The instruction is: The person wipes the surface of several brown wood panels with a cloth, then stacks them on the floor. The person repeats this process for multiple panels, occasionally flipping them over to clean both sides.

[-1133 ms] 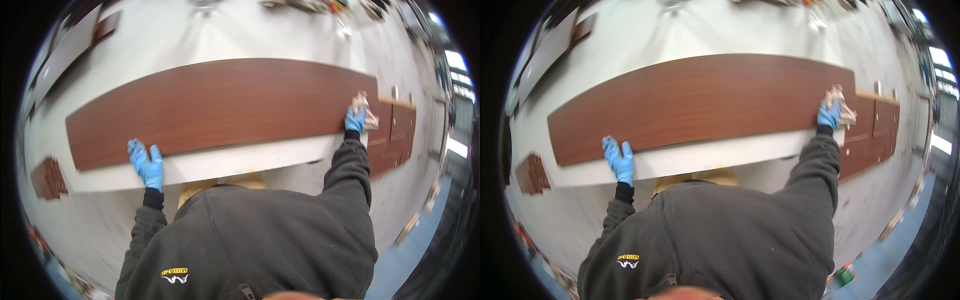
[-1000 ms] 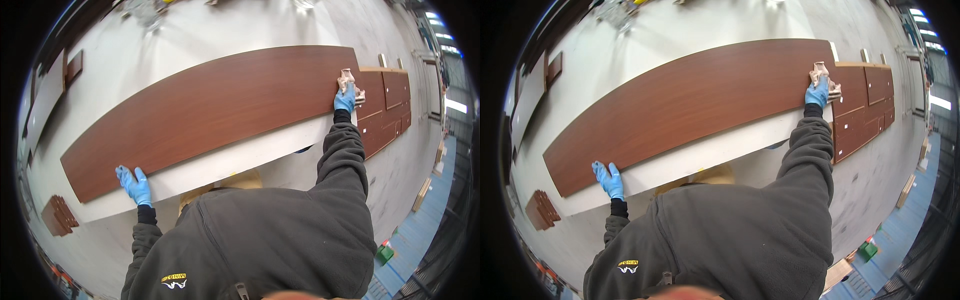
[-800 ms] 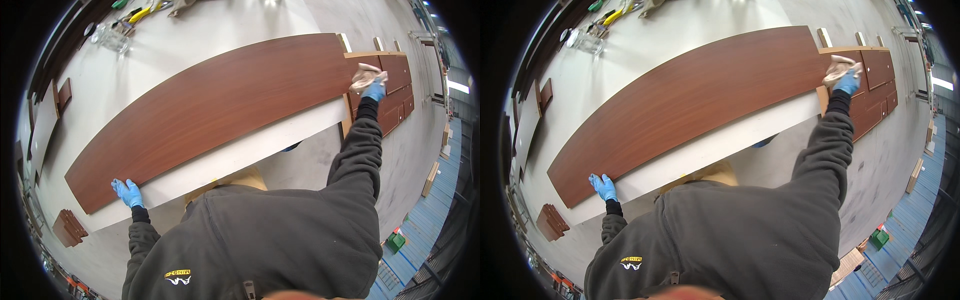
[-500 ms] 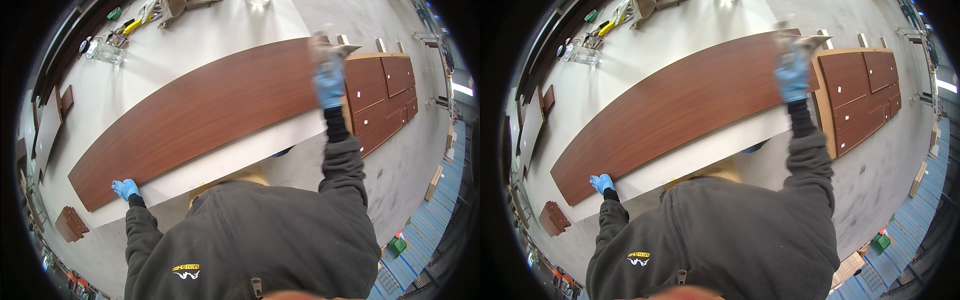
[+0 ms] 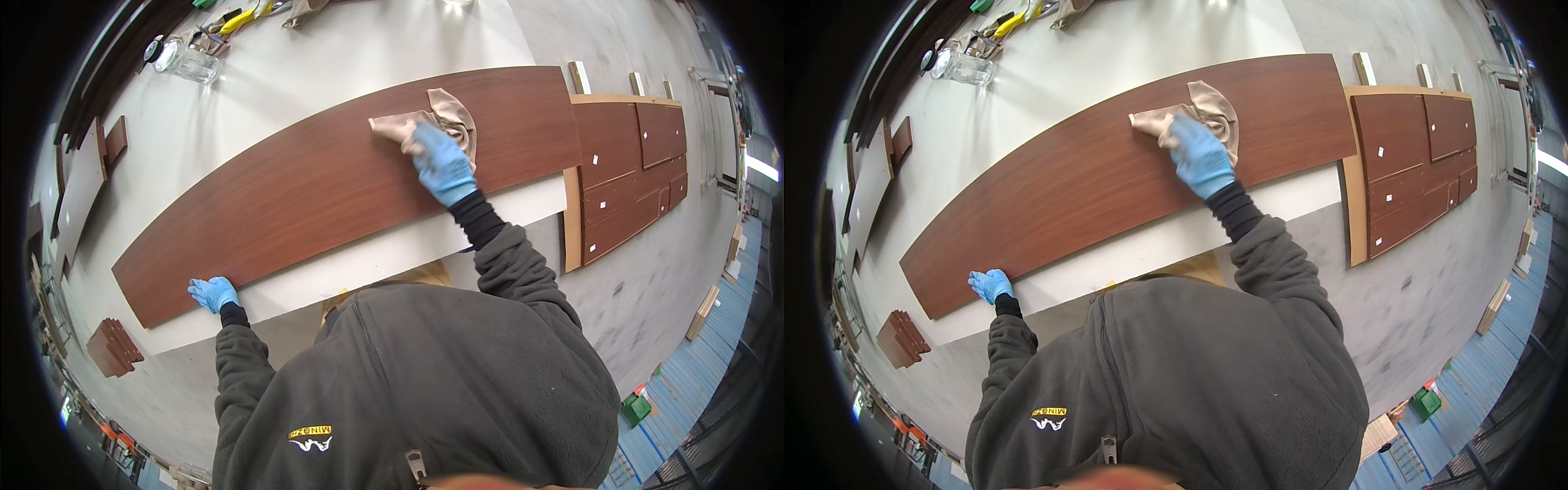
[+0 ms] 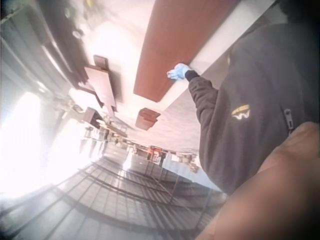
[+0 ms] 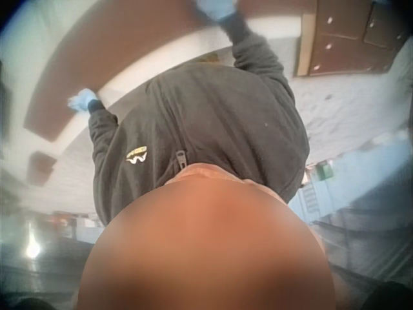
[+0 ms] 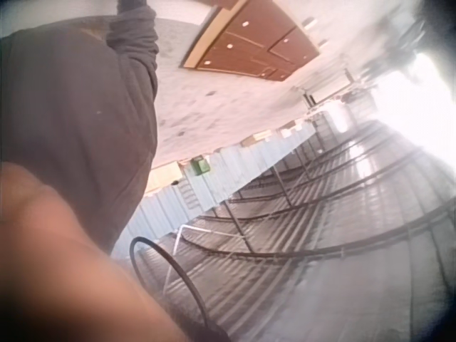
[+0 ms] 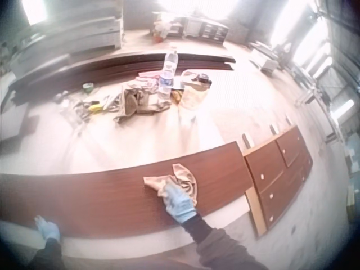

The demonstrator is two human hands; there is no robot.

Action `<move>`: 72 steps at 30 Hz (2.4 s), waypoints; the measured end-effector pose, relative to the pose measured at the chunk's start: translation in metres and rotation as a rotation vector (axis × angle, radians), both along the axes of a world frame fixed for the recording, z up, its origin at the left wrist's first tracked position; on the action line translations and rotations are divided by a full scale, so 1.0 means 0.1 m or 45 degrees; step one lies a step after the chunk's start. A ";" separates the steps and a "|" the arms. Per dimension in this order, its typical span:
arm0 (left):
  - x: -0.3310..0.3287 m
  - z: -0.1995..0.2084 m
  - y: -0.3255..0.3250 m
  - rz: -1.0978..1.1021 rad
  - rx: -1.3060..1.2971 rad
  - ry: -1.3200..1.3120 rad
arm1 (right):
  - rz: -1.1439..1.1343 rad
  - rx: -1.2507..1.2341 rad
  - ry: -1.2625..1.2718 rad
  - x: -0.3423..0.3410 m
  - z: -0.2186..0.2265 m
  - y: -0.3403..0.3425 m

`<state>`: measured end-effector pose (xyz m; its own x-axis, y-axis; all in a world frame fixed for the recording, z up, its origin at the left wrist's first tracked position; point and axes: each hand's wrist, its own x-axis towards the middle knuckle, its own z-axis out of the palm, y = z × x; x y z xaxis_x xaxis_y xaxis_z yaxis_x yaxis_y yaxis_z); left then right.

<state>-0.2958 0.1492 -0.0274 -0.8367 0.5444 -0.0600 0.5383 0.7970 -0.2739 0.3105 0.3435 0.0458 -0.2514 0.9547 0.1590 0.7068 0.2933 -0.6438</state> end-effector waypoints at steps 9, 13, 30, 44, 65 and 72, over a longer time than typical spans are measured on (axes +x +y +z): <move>0.02 -0.02 0.05 0.085 0.016 -0.015 | -0.786 0.244 -0.339 1.47 0.06 0.21; 0.04 -0.03 0.08 0.104 0.002 0.017 | -1.097 0.119 -0.268 1.45 0.09 0.27; 1.93 1.11 1.61 -0.930 0.957 -0.588 | -0.375 -0.624 1.501 0.81 0.67 0.56; 3.86 1.90 2.68 -1.146 0.369 -2.068 | -0.336 -0.543 1.877 0.05 1.10 0.65; 3.32 2.96 2.86 -2.159 0.731 -0.238 | -0.208 -0.570 2.036 0.15 1.27 0.99; 3.30 2.36 1.80 -1.988 -0.072 -0.747 | -0.789 -0.628 1.656 0.68 0.58 0.00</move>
<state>0.0337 0.3290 0.2084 0.6141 0.7647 -0.1953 0.7865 -0.5725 0.2317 0.3780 0.3438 0.1041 0.2551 0.8760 -0.4094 -0.4833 -0.2513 -0.8386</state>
